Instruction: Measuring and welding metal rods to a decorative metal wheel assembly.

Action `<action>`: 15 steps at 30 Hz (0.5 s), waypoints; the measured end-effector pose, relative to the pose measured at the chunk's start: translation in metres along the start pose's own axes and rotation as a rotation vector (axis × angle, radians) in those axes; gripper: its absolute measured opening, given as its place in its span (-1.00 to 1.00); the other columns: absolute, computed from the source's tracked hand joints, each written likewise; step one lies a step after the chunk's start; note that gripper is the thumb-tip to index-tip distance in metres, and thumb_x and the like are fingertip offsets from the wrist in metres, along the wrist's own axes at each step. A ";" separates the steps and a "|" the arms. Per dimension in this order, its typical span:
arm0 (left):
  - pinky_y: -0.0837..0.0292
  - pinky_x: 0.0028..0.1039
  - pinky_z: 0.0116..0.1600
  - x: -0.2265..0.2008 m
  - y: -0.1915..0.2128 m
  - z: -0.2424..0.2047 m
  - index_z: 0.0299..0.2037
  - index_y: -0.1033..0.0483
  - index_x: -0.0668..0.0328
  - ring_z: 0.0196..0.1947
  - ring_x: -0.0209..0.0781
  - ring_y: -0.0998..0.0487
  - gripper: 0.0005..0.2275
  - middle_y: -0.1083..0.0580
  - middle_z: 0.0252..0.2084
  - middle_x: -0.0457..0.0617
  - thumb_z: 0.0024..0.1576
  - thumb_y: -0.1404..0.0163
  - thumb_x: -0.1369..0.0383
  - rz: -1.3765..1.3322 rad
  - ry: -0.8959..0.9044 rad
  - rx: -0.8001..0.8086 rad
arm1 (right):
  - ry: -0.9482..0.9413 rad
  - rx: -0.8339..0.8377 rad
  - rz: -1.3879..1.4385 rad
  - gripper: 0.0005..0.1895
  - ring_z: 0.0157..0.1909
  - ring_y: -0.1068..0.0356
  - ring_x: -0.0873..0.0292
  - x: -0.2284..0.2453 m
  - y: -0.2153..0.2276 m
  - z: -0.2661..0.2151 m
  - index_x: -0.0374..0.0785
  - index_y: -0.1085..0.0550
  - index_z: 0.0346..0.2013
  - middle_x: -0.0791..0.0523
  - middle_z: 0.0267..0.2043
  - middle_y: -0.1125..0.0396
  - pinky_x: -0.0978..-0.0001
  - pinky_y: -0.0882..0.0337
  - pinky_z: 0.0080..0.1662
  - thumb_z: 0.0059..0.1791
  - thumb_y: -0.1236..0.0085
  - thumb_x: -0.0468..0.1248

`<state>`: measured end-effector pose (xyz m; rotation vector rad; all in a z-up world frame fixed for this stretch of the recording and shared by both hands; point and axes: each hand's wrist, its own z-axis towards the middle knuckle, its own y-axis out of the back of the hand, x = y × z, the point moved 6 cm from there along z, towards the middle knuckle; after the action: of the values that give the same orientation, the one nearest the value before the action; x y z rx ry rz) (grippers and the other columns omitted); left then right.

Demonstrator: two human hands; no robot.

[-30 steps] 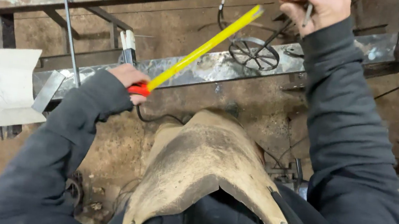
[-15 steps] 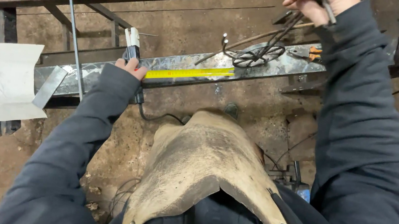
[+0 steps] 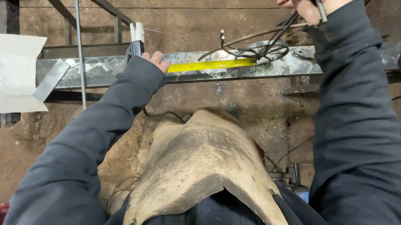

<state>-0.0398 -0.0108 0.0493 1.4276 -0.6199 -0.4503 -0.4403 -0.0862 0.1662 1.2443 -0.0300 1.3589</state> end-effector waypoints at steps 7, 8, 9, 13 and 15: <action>-0.45 -0.16 -0.29 0.000 -0.003 0.012 -0.16 -0.53 0.05 -0.23 0.01 -0.52 -0.88 -0.41 -0.16 0.03 0.13 -0.03 0.35 0.018 0.031 0.139 | -0.069 -0.046 -0.098 -0.83 0.11 -0.48 0.11 0.029 0.001 0.005 -0.42 -0.47 -0.03 0.00 0.03 -0.40 0.27 -0.57 0.23 0.30 0.10 -0.59; -0.46 -0.16 -0.27 0.001 -0.008 0.014 -0.17 -0.53 0.04 -0.21 0.01 -0.53 -0.89 -0.41 -0.15 0.03 0.13 -0.03 0.35 0.016 0.029 0.161 | -0.043 -0.039 -0.098 -0.83 0.10 -0.47 0.11 0.022 0.001 0.004 -0.42 -0.47 -0.05 -0.01 0.03 -0.40 0.27 -0.57 0.23 0.31 0.09 -0.58; -0.46 -0.16 -0.25 0.001 -0.013 0.016 -0.19 -0.53 0.03 -0.20 0.02 -0.53 -0.90 -0.41 -0.13 0.03 0.12 -0.03 0.35 0.015 0.028 0.181 | -0.015 -0.033 -0.100 -0.83 0.10 -0.46 0.11 0.016 0.001 0.003 -0.41 -0.46 -0.07 -0.01 0.02 -0.40 0.27 -0.56 0.24 0.32 0.09 -0.57; -0.47 -0.17 -0.25 0.006 -0.031 0.021 -0.16 -0.53 0.04 -0.22 0.04 -0.53 -0.85 -0.41 -0.14 0.05 0.08 -0.04 0.36 0.012 0.029 0.215 | -0.011 -0.010 0.167 -0.82 0.06 -0.39 0.14 -0.013 -0.003 -0.002 -0.40 -0.41 -0.06 0.02 0.01 -0.35 0.30 -0.53 0.28 0.35 0.14 -0.57; -0.47 -0.18 -0.23 0.008 -0.034 0.022 -0.14 -0.54 0.03 -0.21 0.03 -0.53 -0.85 -0.41 -0.11 0.04 0.10 -0.03 0.36 -0.009 0.028 0.205 | 0.037 -0.018 0.081 -0.84 0.12 -0.44 0.08 0.019 0.002 0.006 -0.43 -0.42 0.02 -0.04 0.06 -0.39 0.26 -0.50 0.29 0.31 0.15 -0.60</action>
<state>-0.0455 -0.0363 0.0170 1.6287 -0.6512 -0.3811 -0.4318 -0.0778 0.1821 1.2139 -0.0677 1.4481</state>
